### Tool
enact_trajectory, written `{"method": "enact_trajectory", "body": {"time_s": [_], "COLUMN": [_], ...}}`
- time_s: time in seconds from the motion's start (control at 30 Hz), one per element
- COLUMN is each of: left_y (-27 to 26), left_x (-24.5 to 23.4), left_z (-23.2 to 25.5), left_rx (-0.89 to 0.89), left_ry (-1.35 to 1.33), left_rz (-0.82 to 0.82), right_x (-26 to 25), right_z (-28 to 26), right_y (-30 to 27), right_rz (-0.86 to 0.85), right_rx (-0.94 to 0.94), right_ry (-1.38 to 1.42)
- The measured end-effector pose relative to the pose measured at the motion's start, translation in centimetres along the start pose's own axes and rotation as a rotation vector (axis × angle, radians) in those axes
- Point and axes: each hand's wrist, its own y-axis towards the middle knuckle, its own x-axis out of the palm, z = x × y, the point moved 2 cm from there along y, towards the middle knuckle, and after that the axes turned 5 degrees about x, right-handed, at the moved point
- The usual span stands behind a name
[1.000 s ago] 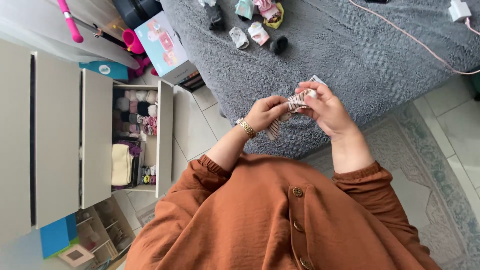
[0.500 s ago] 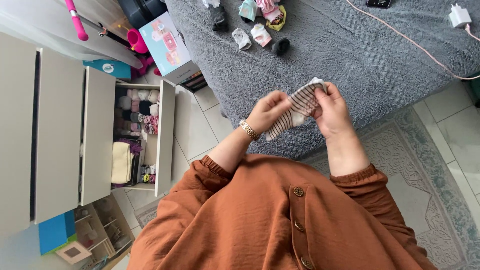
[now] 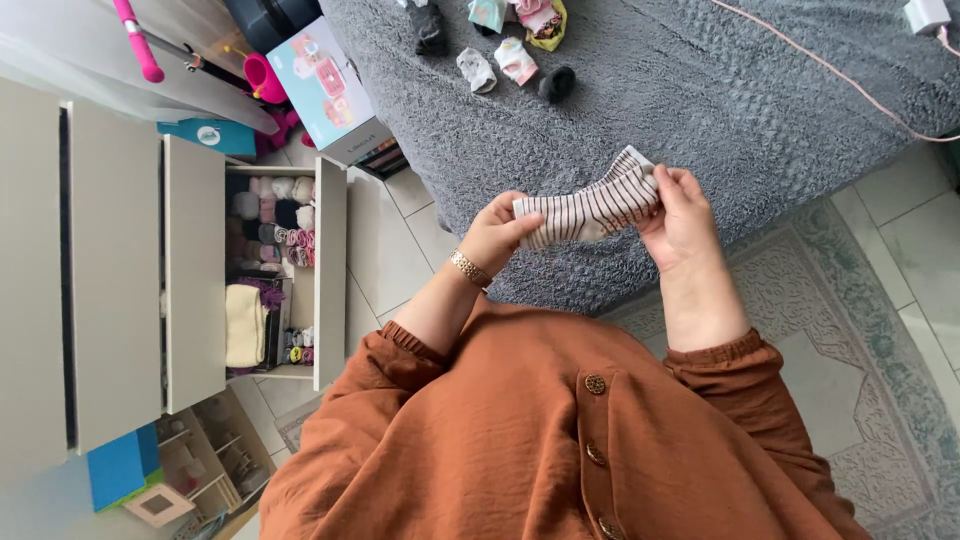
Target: The person picks up pairs of socks from a pile on a bed, folds them by hand, and places them into an open drawer. The process is repeated for several pairs of socks of different colors and patterns.
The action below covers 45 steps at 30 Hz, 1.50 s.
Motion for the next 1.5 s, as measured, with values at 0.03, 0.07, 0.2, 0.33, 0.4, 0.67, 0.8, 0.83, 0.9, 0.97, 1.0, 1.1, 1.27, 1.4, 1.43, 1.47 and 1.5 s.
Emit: {"method": "enact_trajectory", "body": {"time_s": [0.03, 0.07, 0.2, 0.33, 0.4, 0.67, 0.8, 0.83, 0.9, 0.97, 1.0, 1.1, 1.27, 1.4, 1.43, 1.47, 1.5], "left_y": [0.0, 0.1, -0.2, 0.7, 2.2, 8.8, 9.5, 9.6, 9.7, 9.4, 9.3, 8.9, 8.3, 7.6, 7.5, 7.5, 7.4], "left_x": [-0.4, -0.9, -1.3, -1.3, -2.3, -3.4, -4.6, -5.7, -7.9, -8.0, -7.9, -8.8, -9.1, -9.2, -9.8, -10.3, -10.7], "left_z": [-0.5, -0.9, -2.6, -8.7, -11.7, -14.7, -16.8, -18.1, -20.7, -20.7, -20.7, -21.9, -21.7, -21.7, -22.1, -22.4, -22.8], "left_rx": [-0.007, 0.020, -0.166, -0.445, -0.223, -0.270, -0.416, -0.420, -0.366, -0.341, -0.309, -0.288, -0.264, -0.252, -0.252, -0.241, -0.230], "left_ry": [-0.002, -0.027, 0.507, 0.840, 0.958, 1.108, 0.824, 0.827, 0.695, 0.676, 0.652, 0.541, 0.423, 0.359, 0.360, 0.342, 0.323], "left_rz": [0.002, 0.047, 0.247, 0.187, 0.176, 0.511, 0.653, 0.651, 0.640, 0.593, 0.546, 0.471, 0.476, 0.421, 0.420, 0.365, 0.310], "right_x": [-1.1, -2.2, -7.7, -9.7, -9.7, 0.6, -2.3, -2.8, -3.2, -2.7, -2.4, -1.3, -1.0, -1.4, -1.4, -1.5, -1.7], "right_z": [0.4, 0.8, 3.1, 3.5, 1.6, 0.4, 8.2, 9.0, 10.6, 10.6, 10.6, 10.3, 11.3, 11.8, 11.9, 12.1, 12.2], "right_y": [0.1, 0.2, -0.2, -1.0, -0.2, 2.0, 6.5, 6.6, 6.1, 5.6, 5.2, 4.4, 3.4, 3.4, 3.4, 3.4, 3.4], "right_rz": [0.007, 0.053, 0.110, 0.195, 0.155, 0.160, 0.235, 0.238, 0.088, 0.110, 0.127, 0.113, 0.057, 0.040, 0.042, 0.036, 0.030], "right_rx": [0.004, -0.018, -0.044, 0.012, -0.368, -0.997, -0.301, -0.296, -0.803, -0.861, -0.924, -0.975, -0.957, -0.897, -0.897, -0.872, -0.847], "right_ry": [0.002, -0.016, -0.089, -0.203, -0.432, -1.476, -1.895, -1.893, -1.757, -1.741, -1.726, -1.733, -1.760, -1.754, -1.754, -1.710, -1.667]}}
